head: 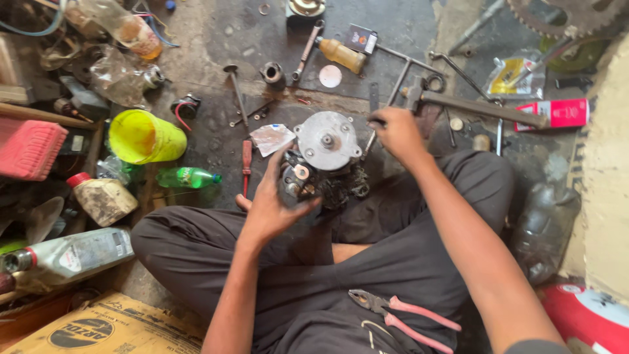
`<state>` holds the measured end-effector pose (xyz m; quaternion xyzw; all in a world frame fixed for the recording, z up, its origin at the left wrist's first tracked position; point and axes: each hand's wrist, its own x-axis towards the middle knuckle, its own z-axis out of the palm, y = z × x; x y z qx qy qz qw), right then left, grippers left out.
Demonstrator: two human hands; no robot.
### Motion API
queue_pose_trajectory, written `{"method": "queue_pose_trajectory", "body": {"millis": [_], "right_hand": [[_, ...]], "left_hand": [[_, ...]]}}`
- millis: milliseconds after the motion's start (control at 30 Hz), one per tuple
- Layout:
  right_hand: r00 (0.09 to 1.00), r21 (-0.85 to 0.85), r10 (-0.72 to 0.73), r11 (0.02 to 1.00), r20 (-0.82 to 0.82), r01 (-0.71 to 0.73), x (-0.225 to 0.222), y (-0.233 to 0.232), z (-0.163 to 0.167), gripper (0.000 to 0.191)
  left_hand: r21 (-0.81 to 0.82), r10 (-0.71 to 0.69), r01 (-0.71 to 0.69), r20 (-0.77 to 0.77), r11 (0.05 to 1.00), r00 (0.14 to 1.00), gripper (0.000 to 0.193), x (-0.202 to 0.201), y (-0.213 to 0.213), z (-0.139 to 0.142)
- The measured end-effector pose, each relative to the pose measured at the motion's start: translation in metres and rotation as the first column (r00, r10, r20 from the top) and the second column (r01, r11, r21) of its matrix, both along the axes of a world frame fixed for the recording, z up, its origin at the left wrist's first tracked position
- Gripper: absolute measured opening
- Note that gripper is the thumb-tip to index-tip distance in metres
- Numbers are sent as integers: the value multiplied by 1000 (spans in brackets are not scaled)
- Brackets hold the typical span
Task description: The person sits cross-legged on the workshop floor and works on a small engine starter motor in their lap. They pull a cylindrical housing off the motor, use pliers on the end cap, tap parts with a hammer, and use a long T-handle tool to work on the assembly, handling small screws and brackets by hand.
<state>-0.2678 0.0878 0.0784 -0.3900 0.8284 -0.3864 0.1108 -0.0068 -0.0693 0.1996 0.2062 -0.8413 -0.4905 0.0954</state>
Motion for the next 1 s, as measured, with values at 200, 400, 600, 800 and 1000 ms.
{"method": "queue_pose_trajectory", "body": {"millis": [200, 400, 600, 800, 1000], "right_hand": [[976, 127, 62, 991, -209, -36, 5, -46, -27, 16], [981, 142, 72, 989, -182, -46, -2, -44, -27, 20], [646, -278, -98, 847, 757, 453, -35, 35, -15, 2], [941, 344, -334, 891, 56, 296, -11, 104, -12, 14], [956, 733, -264, 625, -124, 268, -5, 75, -22, 39]], "left_hand": [[-97, 283, -272, 121, 957, 952, 61, 61, -49, -4], [-181, 436, -420, 60, 889, 898, 42, 79, -70, -30], [-182, 408, -392, 62, 902, 911, 35, 72, -68, -31], [-273, 370, -329, 112, 904, 922, 33, 62, -59, -24], [-380, 329, -257, 138, 888, 934, 32, 57, -54, -22]]}}
